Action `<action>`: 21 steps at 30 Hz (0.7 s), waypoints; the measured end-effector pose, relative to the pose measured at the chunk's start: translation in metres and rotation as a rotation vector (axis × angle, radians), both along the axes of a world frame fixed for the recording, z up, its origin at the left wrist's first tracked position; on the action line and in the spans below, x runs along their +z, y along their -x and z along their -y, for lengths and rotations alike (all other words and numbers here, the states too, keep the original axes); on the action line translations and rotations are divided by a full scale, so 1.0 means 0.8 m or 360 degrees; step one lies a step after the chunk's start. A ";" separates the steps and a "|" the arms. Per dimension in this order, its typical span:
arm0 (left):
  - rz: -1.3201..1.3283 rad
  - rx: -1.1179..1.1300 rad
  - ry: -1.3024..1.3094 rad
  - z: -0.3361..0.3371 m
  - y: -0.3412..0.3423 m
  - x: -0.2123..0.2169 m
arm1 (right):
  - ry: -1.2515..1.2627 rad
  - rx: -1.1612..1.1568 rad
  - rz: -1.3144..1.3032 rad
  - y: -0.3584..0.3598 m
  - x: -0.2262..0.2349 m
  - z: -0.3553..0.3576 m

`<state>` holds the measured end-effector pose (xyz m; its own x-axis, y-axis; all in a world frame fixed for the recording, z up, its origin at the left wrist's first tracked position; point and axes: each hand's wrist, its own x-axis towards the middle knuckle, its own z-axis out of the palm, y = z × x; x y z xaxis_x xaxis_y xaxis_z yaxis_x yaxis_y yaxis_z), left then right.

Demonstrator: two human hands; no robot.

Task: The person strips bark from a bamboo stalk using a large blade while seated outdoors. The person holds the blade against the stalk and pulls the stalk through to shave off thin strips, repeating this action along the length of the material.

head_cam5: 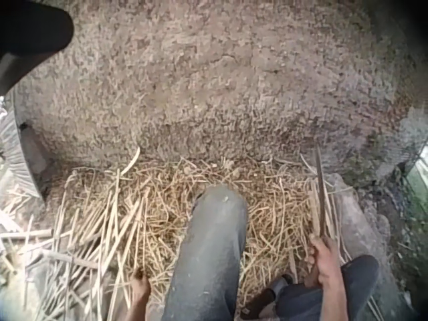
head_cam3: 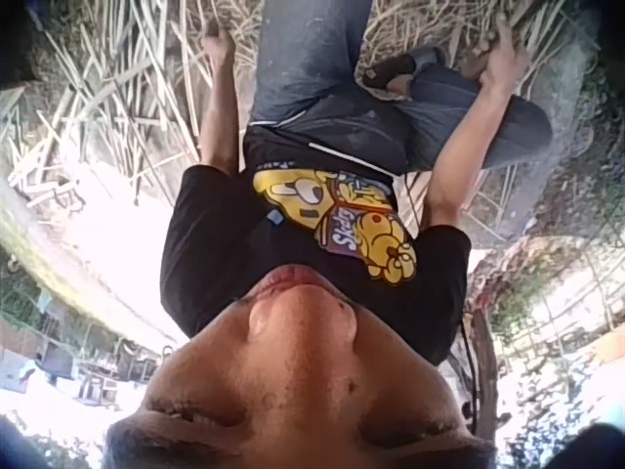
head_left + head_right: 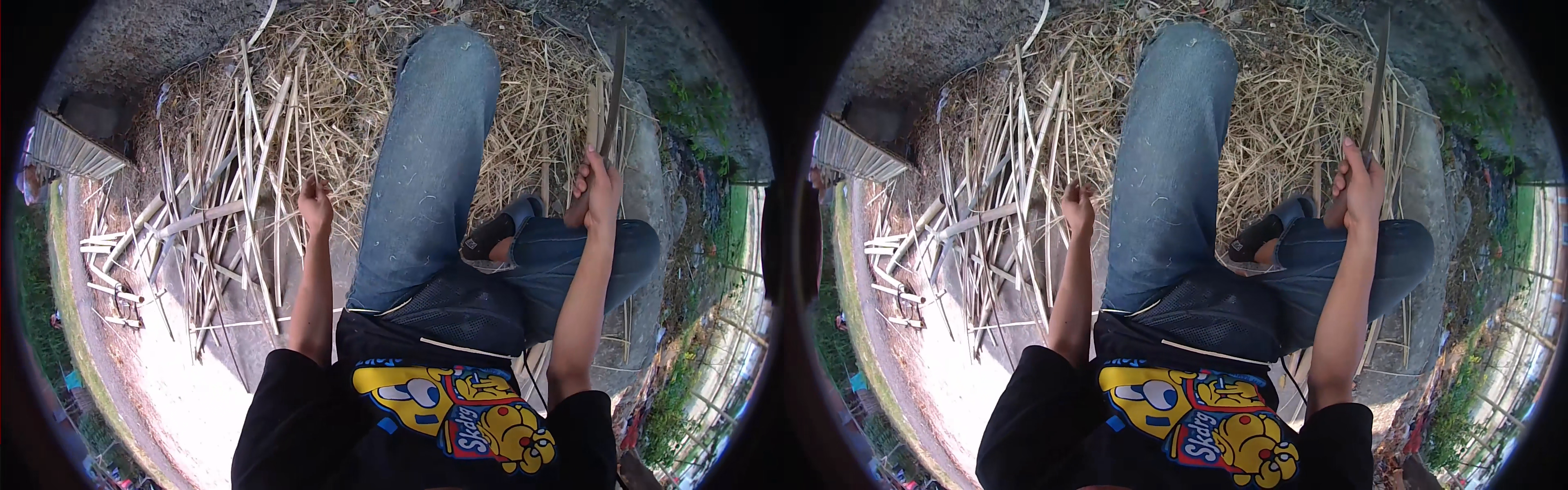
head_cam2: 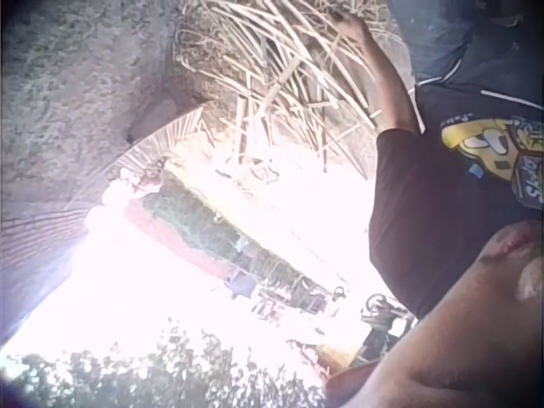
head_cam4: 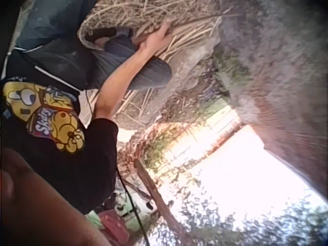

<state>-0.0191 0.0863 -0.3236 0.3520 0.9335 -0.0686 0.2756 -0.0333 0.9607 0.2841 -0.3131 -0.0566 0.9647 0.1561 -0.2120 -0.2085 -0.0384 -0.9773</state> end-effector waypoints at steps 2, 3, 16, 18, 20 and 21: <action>0.0369 0.0041 -0.0245 0.010 -0.036 0.048 | -0.0093 0.0069 0.0101 0.014 0.021 0.001; 0.0455 -0.0030 -0.0362 0.023 -0.073 0.121 | -0.0055 0.0011 0.0128 0.022 0.038 0.010; 0.0287 -0.1301 -0.2286 0.159 -0.318 0.593 | -0.0523 0.0115 0.0957 0.089 0.198 -0.014; 0.0279 -0.1692 -0.2323 0.203 -0.341 0.567 | -0.0266 -0.0126 0.1037 0.074 0.179 0.005; 0.0258 -0.1892 -0.2254 0.239 -0.353 0.546 | -0.0203 -0.0208 0.0978 0.063 0.150 0.035; 0.0230 -0.2084 -0.2191 0.252 -0.361 0.535 | -0.0121 -0.0274 0.0903 0.058 0.136 0.049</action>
<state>0.2695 -0.1156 0.1045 0.7165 -0.5117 0.4741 -0.6213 -0.7772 0.1000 0.2375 -0.3522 0.0525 0.9367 -0.0177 0.3498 0.3501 0.0241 -0.9364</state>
